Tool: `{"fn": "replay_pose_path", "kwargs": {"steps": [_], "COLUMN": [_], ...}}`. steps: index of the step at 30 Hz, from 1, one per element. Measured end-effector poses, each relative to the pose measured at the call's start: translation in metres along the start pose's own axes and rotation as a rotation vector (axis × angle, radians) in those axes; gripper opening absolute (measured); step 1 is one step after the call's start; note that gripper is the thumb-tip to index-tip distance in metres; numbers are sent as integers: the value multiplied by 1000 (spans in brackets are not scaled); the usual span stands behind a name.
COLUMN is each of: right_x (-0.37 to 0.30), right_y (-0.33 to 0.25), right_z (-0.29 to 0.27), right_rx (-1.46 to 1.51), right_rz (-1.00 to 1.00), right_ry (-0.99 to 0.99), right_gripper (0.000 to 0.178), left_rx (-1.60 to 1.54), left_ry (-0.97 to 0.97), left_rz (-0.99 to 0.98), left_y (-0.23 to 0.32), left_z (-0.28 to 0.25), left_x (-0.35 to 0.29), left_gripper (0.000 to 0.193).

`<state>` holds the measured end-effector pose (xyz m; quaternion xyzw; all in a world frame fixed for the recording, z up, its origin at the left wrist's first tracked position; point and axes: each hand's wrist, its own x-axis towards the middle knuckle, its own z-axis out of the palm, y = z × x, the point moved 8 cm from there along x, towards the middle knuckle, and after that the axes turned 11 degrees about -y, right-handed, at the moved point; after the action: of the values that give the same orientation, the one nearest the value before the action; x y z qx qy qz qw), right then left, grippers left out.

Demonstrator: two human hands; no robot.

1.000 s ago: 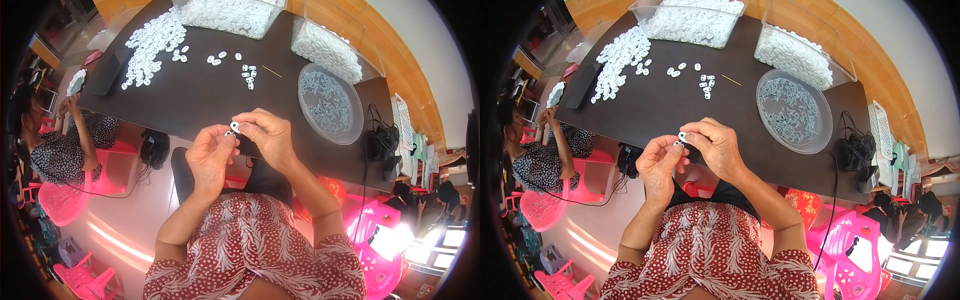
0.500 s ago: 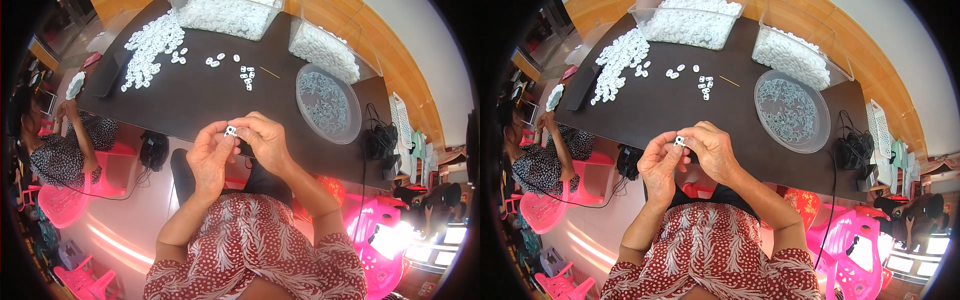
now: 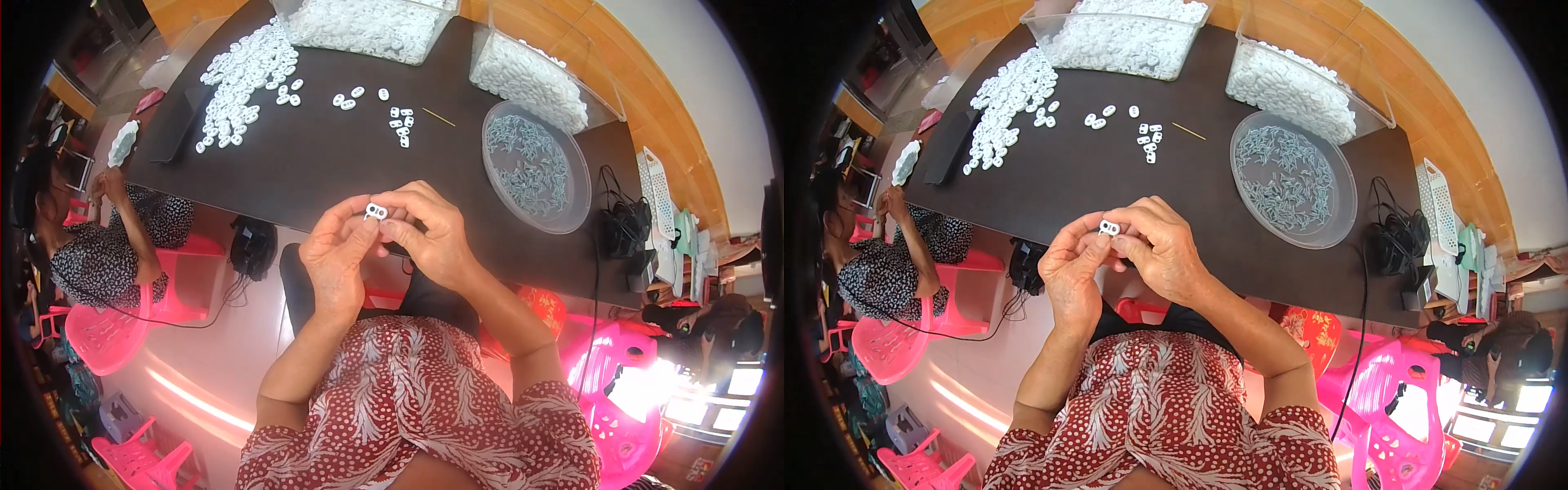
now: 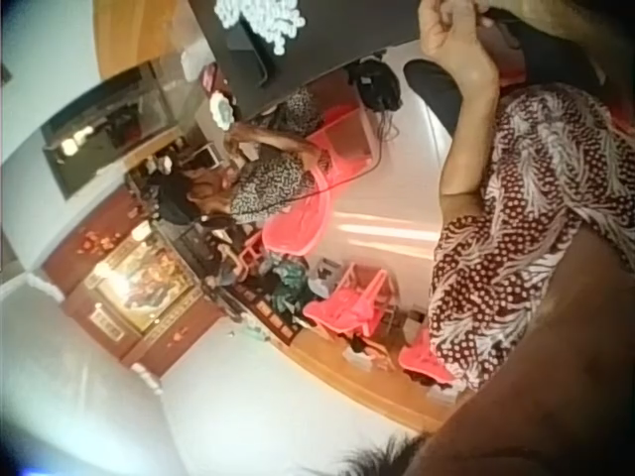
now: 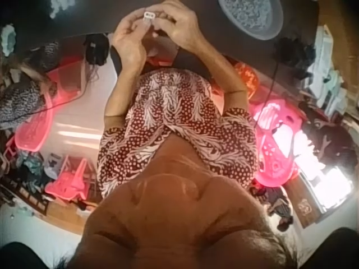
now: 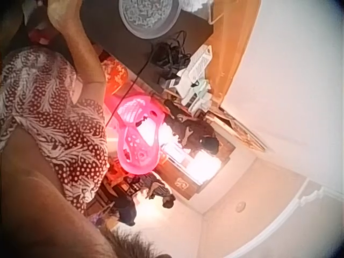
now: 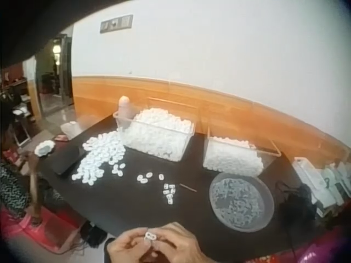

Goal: Manually assembling small white plastic components with metal pins at a workshop table.

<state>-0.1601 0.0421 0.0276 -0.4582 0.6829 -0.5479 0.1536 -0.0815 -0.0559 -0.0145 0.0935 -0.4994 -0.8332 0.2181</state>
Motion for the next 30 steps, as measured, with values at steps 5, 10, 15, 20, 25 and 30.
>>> {"fn": "replay_pose_path", "kwargs": {"steps": [5,10,15,20,25,30], "right_x": [-1,-4,-6,-7,-11,-11], "right_y": [-3,-2,-4,-11,-13,-22], "right_z": [-1,-1,-1,0,-3,-2], "right_rx": [1,-124,-163,-221,-141,-162], "right_rz": [2,-71,-114,-204,-152,-211], "right_ry": [-10,-10,33,69,134,128], "right_gripper": [30,33,32,31,35,35], "left_rx": [-59,-90,-71,32,66,18], "left_ry": [-1,8,25,22,-21,-54], "left_rz": [-37,-94,-80,-9,43,91], "left_y": [-3,-5,-4,-1,6,12], "left_z": [-1,2,1,-3,-1,3], "left_x": [1,1,-4,-4,-5,-6], "left_gripper": [22,21,19,17,16,24]}}
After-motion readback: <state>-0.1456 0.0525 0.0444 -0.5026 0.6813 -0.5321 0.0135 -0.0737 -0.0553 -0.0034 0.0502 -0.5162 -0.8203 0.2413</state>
